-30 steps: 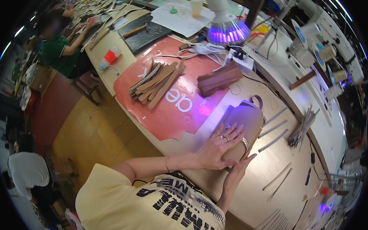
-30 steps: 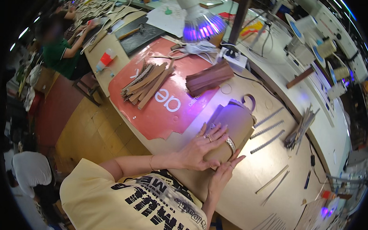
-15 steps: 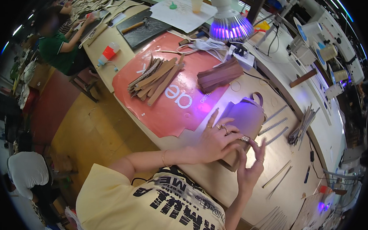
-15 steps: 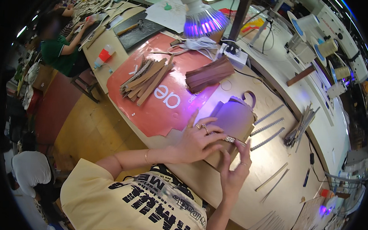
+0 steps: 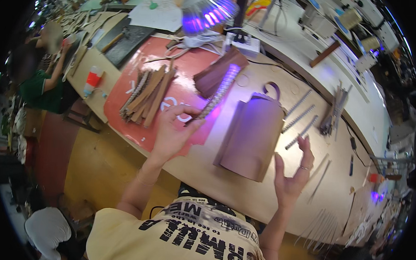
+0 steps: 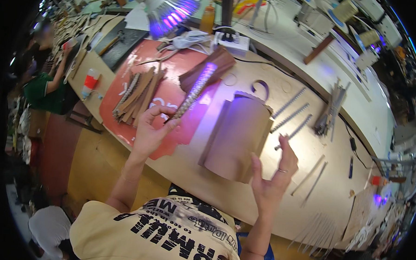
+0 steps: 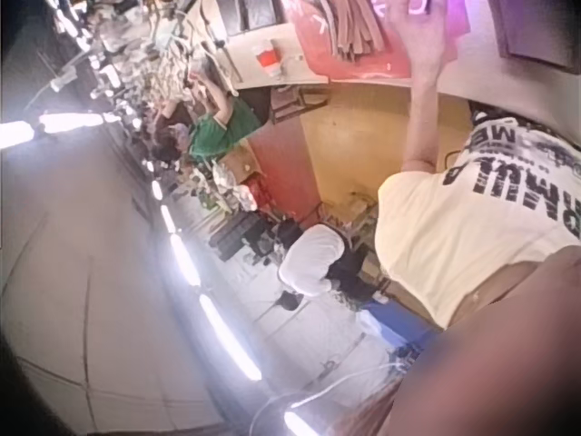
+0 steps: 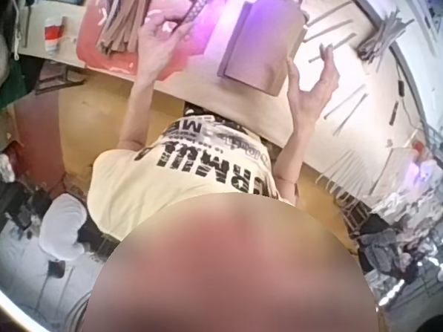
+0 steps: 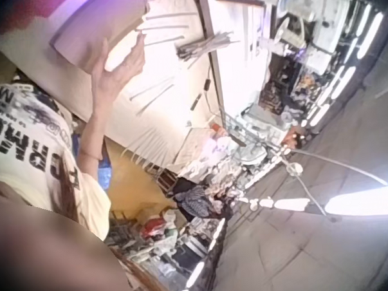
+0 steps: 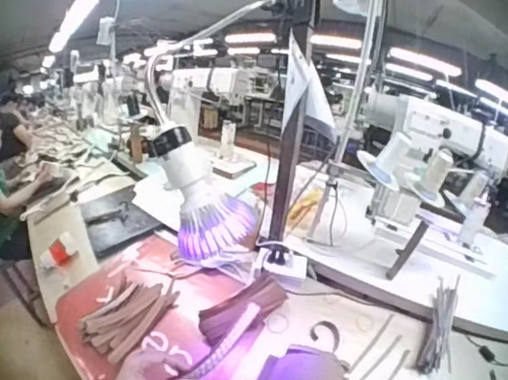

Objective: The person wraps a braided cord around a small cardboard box multiple times, adjusting and securing it by hand. The person handles the box and cord repeatedly to ensure the cord is tightly wrapped.

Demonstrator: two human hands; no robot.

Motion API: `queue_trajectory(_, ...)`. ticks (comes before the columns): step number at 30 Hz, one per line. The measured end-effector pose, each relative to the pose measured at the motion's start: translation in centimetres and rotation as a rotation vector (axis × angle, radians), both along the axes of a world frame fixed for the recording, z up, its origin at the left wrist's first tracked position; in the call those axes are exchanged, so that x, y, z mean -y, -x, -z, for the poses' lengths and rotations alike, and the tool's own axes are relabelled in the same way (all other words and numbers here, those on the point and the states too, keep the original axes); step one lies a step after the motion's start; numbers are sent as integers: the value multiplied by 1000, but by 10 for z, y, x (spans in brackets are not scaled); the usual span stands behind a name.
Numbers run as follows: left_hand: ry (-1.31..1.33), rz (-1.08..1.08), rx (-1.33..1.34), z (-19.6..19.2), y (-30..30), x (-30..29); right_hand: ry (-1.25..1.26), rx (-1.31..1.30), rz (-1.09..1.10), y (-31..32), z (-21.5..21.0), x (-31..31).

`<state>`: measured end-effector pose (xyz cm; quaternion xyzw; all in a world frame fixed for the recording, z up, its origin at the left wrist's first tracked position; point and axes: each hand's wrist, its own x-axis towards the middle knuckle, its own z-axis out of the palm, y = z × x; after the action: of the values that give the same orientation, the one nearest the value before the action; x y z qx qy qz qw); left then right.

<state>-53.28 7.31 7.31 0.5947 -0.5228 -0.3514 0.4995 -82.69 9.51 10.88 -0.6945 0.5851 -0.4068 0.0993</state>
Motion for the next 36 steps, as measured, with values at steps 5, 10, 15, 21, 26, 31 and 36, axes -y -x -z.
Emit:
queue_trajectory(5,-96,-314,56,42,-56,-11,-149,48,110,9,22,1)
queue_trajectory(10,-216,-473,701,62,-72,-17,-245,12,170,16,36,0)
queue_trajectory(15,-108,-488,899,64,-73,-16,-285,0,177,15,43,-3)
queue_trajectory(21,-132,-437,990,54,-72,-10,-298,13,157,11,49,-6)
queue_trajectory(26,-129,-442,1004,46,-65,-8,-307,-7,221,16,50,-8)
queue_trajectory(31,-71,-446,1058,55,-62,10,-300,-16,223,19,51,-10)
queue_trajectory(36,-65,-446,982,71,-62,27,-290,-17,234,20,49,-12)
